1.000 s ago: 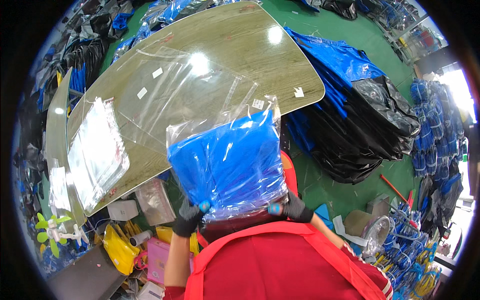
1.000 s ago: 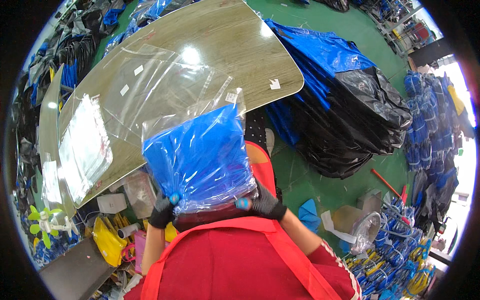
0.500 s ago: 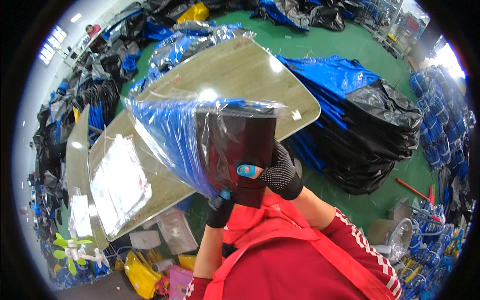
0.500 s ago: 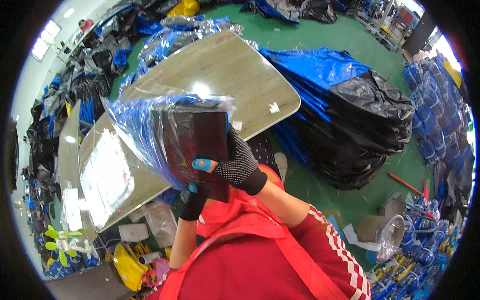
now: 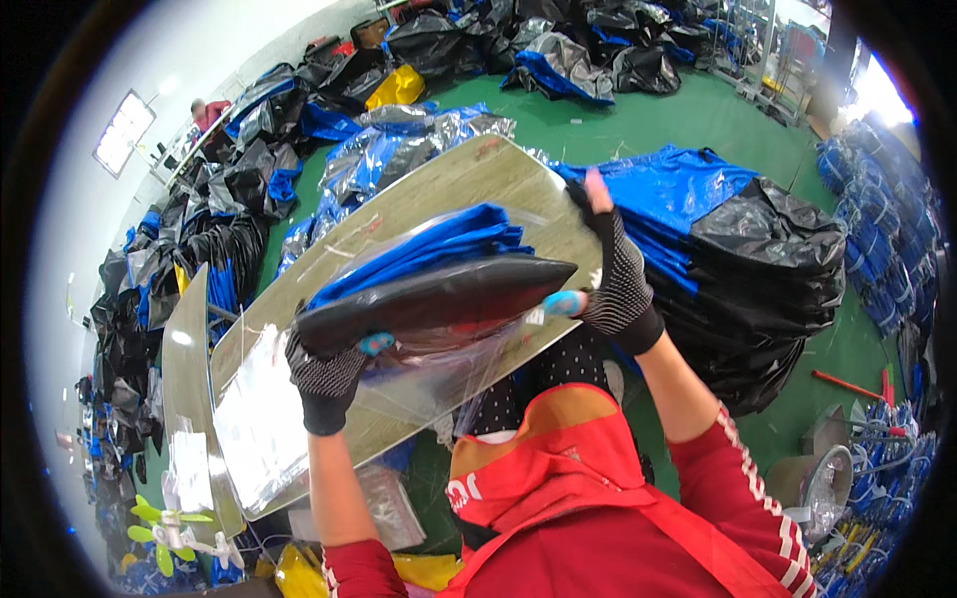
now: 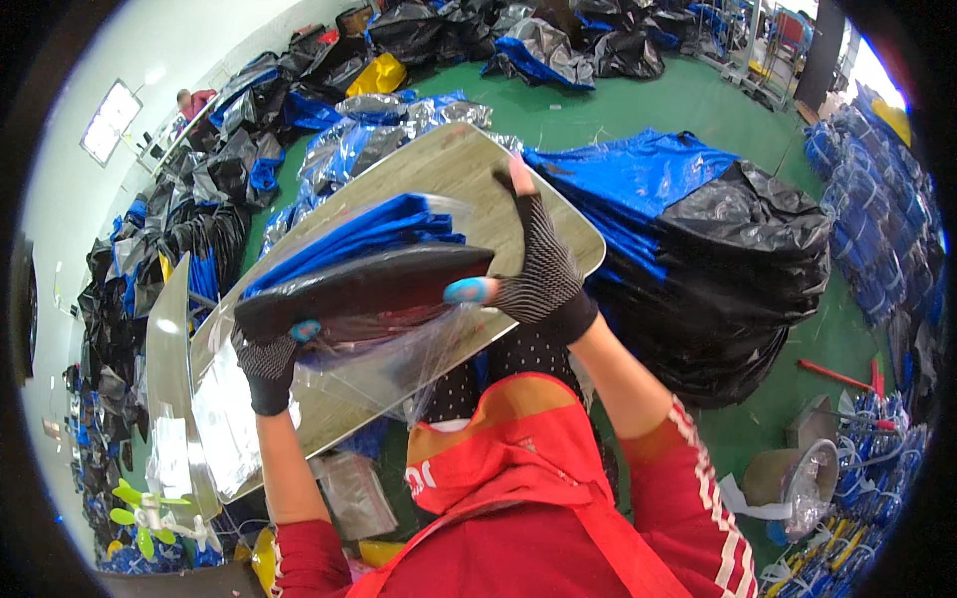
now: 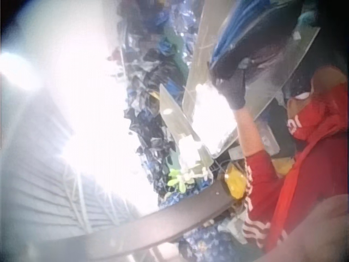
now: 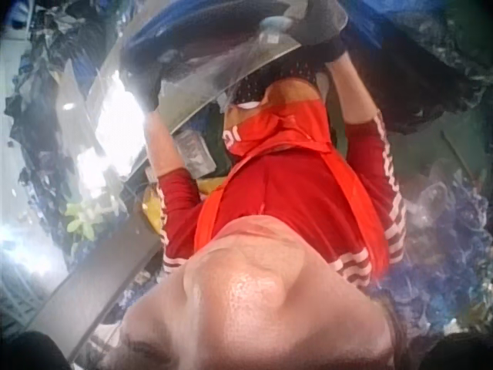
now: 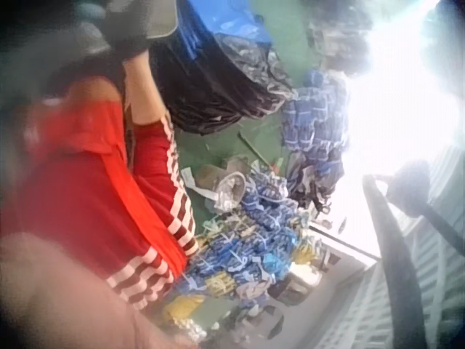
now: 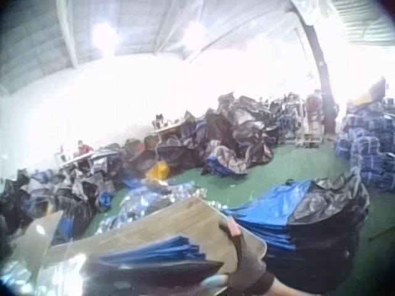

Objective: The person repeatedly folds blue and black soft goods, inserts them into clear plastic bags, and places the sealed packages on a table. The process is repeated multiple times with similar items.

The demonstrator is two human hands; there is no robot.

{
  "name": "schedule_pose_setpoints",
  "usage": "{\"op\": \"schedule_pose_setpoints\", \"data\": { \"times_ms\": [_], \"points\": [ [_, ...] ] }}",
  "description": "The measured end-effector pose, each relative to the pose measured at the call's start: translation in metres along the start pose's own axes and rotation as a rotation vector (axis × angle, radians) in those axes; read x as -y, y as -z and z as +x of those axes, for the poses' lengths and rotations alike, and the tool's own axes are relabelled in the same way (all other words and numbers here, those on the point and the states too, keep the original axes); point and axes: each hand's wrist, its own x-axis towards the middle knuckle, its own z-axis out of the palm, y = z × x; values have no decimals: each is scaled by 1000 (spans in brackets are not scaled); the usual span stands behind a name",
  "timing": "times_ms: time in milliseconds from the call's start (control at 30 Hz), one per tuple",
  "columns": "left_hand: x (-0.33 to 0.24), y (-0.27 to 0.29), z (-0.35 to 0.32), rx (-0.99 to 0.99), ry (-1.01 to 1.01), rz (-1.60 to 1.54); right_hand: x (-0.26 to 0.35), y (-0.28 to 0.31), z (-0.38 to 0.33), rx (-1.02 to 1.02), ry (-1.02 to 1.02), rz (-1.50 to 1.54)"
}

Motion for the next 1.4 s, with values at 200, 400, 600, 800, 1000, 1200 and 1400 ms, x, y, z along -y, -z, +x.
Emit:
{"op": "schedule_pose_setpoints", "data": {
  "times_ms": [200,400,600,800,1000,1200,1400],
  "points": [
    [5,-40,-10,-219,82,-598,-45,-7,-17,33,-436,612],
    [3,-50,6,-558,163,-361,-27,-36,6,-51,-491,498],
    [-13,-44,10,-669,242,-431,-33,-51,26,-239,-453,445],
    [6,-7,83,-715,78,-200,-10,-53,116,-233,136,-298],
    [-13,38,68,-743,-69,256,36,-50,117,-209,267,-55],
    [-70,115,21,-410,213,-654,110,-13,87,-380,444,20],
    [54,32,12,123,438,-1009,3,-22,53,-15,-296,27]
  ]
}}
